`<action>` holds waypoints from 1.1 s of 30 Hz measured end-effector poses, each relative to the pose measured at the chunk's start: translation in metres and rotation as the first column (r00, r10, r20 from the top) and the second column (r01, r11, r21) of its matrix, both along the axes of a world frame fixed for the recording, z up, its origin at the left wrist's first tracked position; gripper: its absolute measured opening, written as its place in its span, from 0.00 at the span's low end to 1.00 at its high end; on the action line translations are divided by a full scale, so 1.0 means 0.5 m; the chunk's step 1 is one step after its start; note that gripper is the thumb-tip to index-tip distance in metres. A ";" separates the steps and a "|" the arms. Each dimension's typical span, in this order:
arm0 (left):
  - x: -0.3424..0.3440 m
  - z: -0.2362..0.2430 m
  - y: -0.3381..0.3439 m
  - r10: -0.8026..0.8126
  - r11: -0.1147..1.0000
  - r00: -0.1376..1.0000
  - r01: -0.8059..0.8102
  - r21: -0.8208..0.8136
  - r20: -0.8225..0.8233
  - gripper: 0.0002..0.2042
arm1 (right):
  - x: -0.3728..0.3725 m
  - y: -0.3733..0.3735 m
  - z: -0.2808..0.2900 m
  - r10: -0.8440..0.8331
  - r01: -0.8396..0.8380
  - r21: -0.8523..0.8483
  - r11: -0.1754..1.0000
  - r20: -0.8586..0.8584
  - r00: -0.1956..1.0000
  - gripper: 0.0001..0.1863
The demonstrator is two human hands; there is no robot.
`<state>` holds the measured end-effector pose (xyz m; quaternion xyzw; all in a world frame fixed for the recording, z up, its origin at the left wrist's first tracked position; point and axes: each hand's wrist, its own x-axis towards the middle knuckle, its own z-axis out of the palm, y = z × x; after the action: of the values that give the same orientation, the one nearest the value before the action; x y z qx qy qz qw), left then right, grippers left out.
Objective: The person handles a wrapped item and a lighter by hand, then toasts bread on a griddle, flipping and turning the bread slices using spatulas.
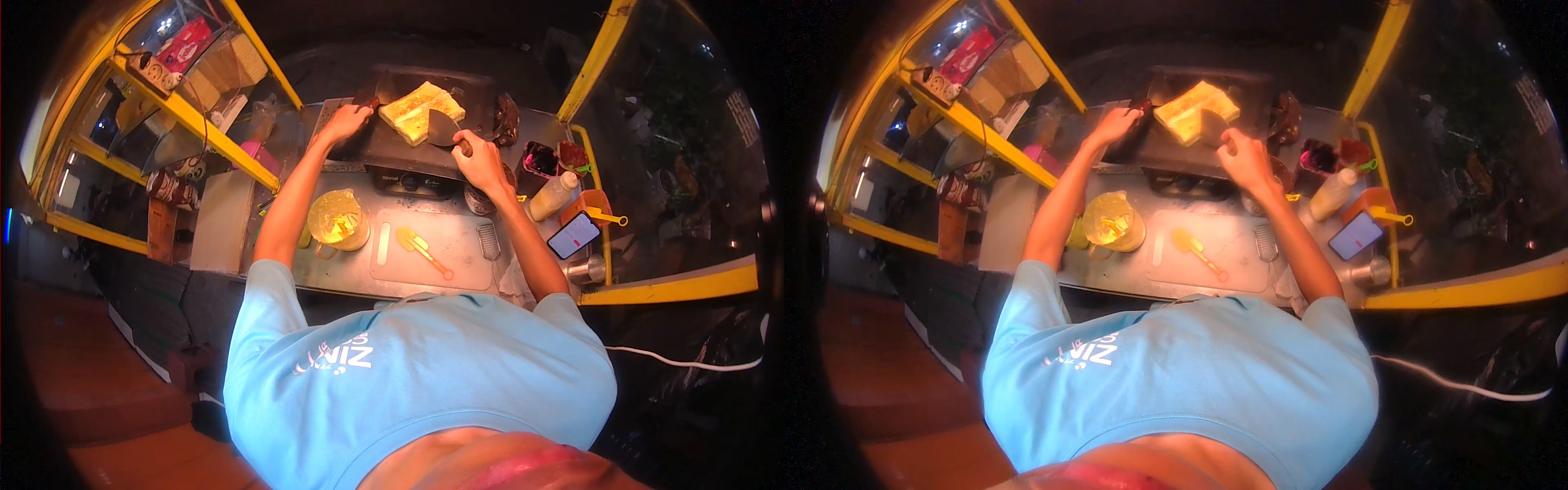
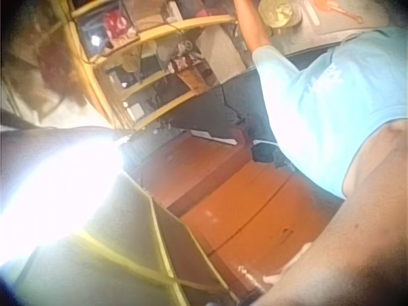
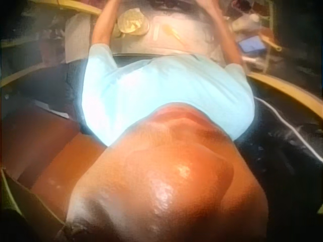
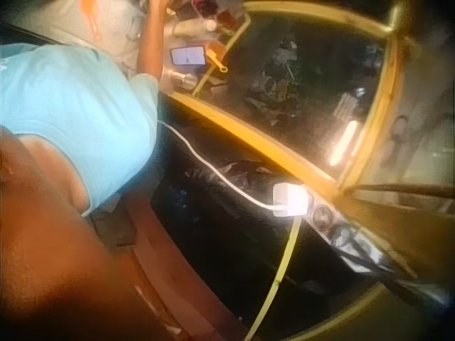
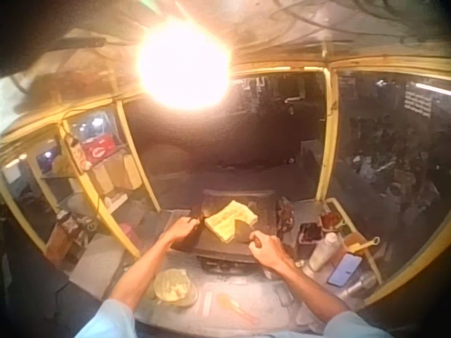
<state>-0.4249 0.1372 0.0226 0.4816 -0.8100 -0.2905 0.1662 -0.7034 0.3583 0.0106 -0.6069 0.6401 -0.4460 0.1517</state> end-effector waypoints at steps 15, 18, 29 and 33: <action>0.075 0.081 0.202 0.121 0.993 0.983 -0.122 0.000 -0.137 0.21 | -0.118 -0.001 -0.030 -0.172 0.179 -0.017 0.984 0.202 0.964 0.12; 0.078 0.077 0.255 0.202 0.971 0.949 -0.162 0.177 -0.242 0.19 | -0.149 -0.028 -0.046 -0.242 0.250 -0.022 0.968 0.183 0.953 0.15; 0.019 -0.003 0.295 0.134 0.989 0.964 -0.117 0.086 -0.230 0.23 | -0.097 0.008 -0.031 -0.134 0.126 -0.060 0.990 -0.156 0.979 0.17; 0.019 0.015 0.349 0.200 0.979 0.966 -0.205 -0.014 -0.163 0.24 | -0.112 0.044 -0.019 -0.181 0.179 -0.043 0.983 -0.037 0.983 0.15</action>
<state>-0.4156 0.3117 0.0299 0.5343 -0.7449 -0.2971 0.2671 -0.7594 0.3804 0.0010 -0.5584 0.6865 -0.4579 0.0856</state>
